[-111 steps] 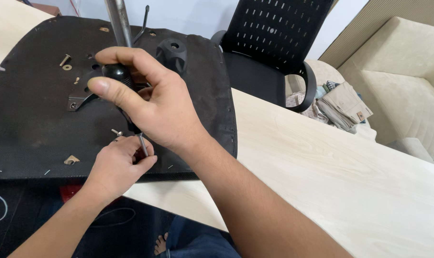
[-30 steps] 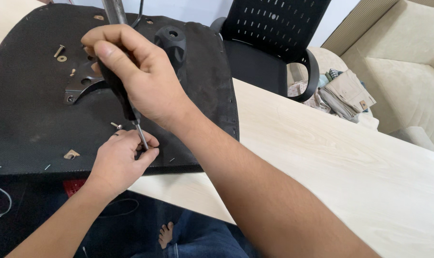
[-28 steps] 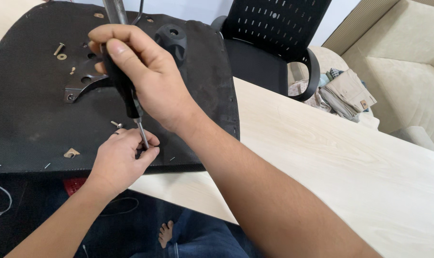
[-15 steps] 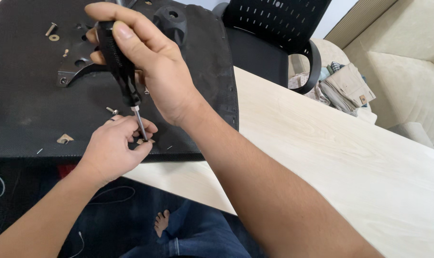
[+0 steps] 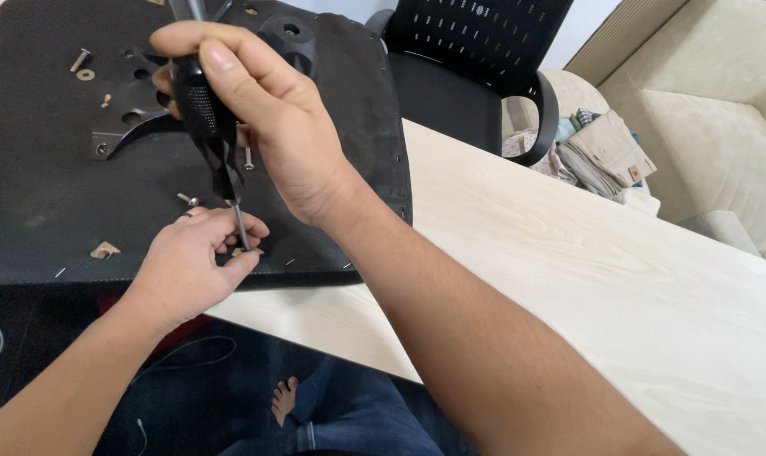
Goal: The person uses a screwdriver to tighten screws into the underside of a black chair seat, securing the seat to its metal base. The person works on multiple screw locations around the seat perimeter.
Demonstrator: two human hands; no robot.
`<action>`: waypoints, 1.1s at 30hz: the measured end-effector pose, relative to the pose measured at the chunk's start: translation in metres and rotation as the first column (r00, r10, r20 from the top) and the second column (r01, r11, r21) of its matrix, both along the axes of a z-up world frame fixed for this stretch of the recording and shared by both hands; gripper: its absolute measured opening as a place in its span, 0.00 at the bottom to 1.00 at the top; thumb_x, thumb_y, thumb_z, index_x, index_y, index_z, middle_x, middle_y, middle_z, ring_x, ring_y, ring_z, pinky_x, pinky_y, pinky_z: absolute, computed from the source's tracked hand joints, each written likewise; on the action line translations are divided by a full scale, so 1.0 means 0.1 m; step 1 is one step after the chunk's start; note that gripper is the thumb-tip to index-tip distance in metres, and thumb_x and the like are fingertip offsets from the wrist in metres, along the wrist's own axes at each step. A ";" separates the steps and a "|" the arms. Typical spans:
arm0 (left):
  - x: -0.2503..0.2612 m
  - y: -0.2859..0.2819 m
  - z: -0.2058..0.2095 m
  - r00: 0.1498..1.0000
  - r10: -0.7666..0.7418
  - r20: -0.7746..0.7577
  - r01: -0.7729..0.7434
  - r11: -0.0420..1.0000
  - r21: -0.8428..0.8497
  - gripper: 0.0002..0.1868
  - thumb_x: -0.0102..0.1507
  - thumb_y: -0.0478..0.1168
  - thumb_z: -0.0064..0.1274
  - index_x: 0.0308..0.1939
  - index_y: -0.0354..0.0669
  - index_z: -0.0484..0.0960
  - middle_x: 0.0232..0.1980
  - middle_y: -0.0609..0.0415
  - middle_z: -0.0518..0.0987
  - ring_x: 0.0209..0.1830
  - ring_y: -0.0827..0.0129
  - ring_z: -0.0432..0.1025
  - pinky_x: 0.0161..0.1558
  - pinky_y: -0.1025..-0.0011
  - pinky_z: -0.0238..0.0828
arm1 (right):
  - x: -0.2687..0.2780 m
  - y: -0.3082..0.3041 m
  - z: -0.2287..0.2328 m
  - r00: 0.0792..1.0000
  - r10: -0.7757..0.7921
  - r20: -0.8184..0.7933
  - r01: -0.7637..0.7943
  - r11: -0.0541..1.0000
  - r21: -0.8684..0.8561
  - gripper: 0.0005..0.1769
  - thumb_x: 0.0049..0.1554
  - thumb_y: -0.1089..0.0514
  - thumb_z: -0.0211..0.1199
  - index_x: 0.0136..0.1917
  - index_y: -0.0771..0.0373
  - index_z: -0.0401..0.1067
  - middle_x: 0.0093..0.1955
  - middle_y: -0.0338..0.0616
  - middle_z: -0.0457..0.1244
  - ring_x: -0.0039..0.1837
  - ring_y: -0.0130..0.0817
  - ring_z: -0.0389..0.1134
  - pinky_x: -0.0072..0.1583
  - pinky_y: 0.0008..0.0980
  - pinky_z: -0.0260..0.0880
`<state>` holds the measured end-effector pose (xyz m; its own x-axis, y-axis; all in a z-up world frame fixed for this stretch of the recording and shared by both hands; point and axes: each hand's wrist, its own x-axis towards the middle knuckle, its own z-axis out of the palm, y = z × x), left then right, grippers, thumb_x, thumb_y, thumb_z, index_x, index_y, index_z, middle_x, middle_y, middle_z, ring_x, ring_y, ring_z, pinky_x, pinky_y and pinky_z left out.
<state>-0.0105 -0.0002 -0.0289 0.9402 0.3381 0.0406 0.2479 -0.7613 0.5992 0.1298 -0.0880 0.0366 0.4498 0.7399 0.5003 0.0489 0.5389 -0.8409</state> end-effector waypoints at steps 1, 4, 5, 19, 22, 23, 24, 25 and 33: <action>0.00 0.00 0.00 1.000 -0.003 0.012 0.003 1.000 -0.007 0.14 0.53 0.41 0.62 0.44 0.51 0.86 0.40 0.60 0.85 0.39 0.66 0.74 0.47 0.67 0.74 | 0.00 0.01 0.00 0.999 -0.039 0.029 0.038 0.999 0.012 0.18 0.69 0.43 0.59 0.63 0.55 0.74 0.50 0.36 0.69 0.56 0.22 0.70 0.62 0.25 0.74; 0.00 -0.02 0.02 1.000 0.000 0.018 0.000 1.000 -0.019 0.14 0.54 0.41 0.62 0.44 0.50 0.85 0.41 0.60 0.85 0.39 0.67 0.74 0.47 0.67 0.74 | 0.06 0.04 -0.02 0.984 -0.142 0.107 0.142 0.990 0.007 0.15 0.70 0.46 0.65 0.59 0.60 0.76 0.49 0.37 0.67 0.54 0.22 0.67 0.61 0.25 0.71; 0.00 -0.02 0.02 1.000 0.009 0.000 -0.009 1.000 -0.015 0.14 0.54 0.41 0.62 0.44 0.50 0.85 0.40 0.60 0.85 0.39 0.67 0.74 0.48 0.68 0.74 | 0.10 0.06 -0.02 0.977 -0.167 0.133 0.172 0.985 -0.025 0.16 0.70 0.46 0.65 0.58 0.61 0.77 0.47 0.37 0.66 0.52 0.22 0.66 0.58 0.26 0.70; 0.04 -0.02 0.04 0.997 0.052 -0.057 -0.055 0.997 -0.048 0.14 0.55 0.43 0.64 0.45 0.49 0.86 0.41 0.59 0.85 0.41 0.68 0.76 0.51 0.68 0.74 | 0.39 0.23 -0.05 0.884 -0.276 0.377 0.324 0.944 -0.068 0.15 0.69 0.48 0.63 0.59 0.60 0.78 0.52 0.37 0.69 0.56 0.23 0.69 0.64 0.31 0.74; 0.04 -0.03 0.05 0.991 0.085 -0.105 -0.092 0.994 -0.065 0.14 0.57 0.45 0.66 0.45 0.50 0.86 0.41 0.56 0.85 0.41 0.66 0.76 0.51 0.67 0.75 | 0.33 0.27 0.00 0.941 -0.152 0.303 0.170 0.985 -0.034 0.17 0.70 0.44 0.62 0.63 0.57 0.75 0.57 0.35 0.70 0.62 0.22 0.70 0.69 0.28 0.71; 0.05 -0.04 0.05 0.987 0.101 -0.123 -0.110 0.991 -0.070 0.14 0.57 0.45 0.66 0.45 0.50 0.86 0.41 0.54 0.84 0.41 0.66 0.77 0.51 0.67 0.75 | 0.27 0.30 0.01 0.957 -0.118 0.265 0.135 0.990 -0.047 0.18 0.71 0.44 0.61 0.64 0.58 0.74 0.58 0.36 0.70 0.63 0.22 0.70 0.71 0.29 0.71; 0.05 -0.04 0.06 0.983 0.117 -0.141 -0.128 0.989 -0.075 0.13 0.58 0.45 0.66 0.46 0.50 0.86 0.41 0.52 0.84 0.41 0.65 0.77 0.52 0.67 0.75 | 0.22 0.29 0.02 0.962 -0.118 0.248 0.139 0.988 -0.068 0.18 0.71 0.45 0.62 0.65 0.59 0.74 0.58 0.37 0.70 0.62 0.23 0.70 0.70 0.29 0.71; 0.05 -0.04 0.07 0.983 0.119 -0.136 -0.131 0.988 -0.085 0.14 0.58 0.45 0.66 0.46 0.50 0.86 0.41 0.52 0.84 0.41 0.65 0.78 0.52 0.67 0.75 | 0.16 0.29 0.04 0.966 -0.117 0.232 0.140 0.987 -0.085 0.18 0.70 0.46 0.62 0.66 0.59 0.73 0.58 0.38 0.70 0.62 0.25 0.70 0.70 0.29 0.72; 0.06 -0.05 0.11 0.982 0.119 -0.149 -0.136 0.984 -0.111 0.15 0.58 0.47 0.66 0.47 0.50 0.85 0.42 0.53 0.83 0.43 0.66 0.78 0.53 0.67 0.75 | 0.09 0.39 0.10 0.957 -0.230 0.174 0.242 0.969 -0.049 0.17 0.67 0.51 0.62 0.63 0.64 0.76 0.55 0.38 0.70 0.58 0.24 0.70 0.63 0.28 0.72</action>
<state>-0.0046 -0.0054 -0.0181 0.8825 0.4497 -0.1375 0.4265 -0.6424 0.6367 0.1383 -0.0488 0.0466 0.5309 0.6578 0.5342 0.3097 0.4361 -0.8449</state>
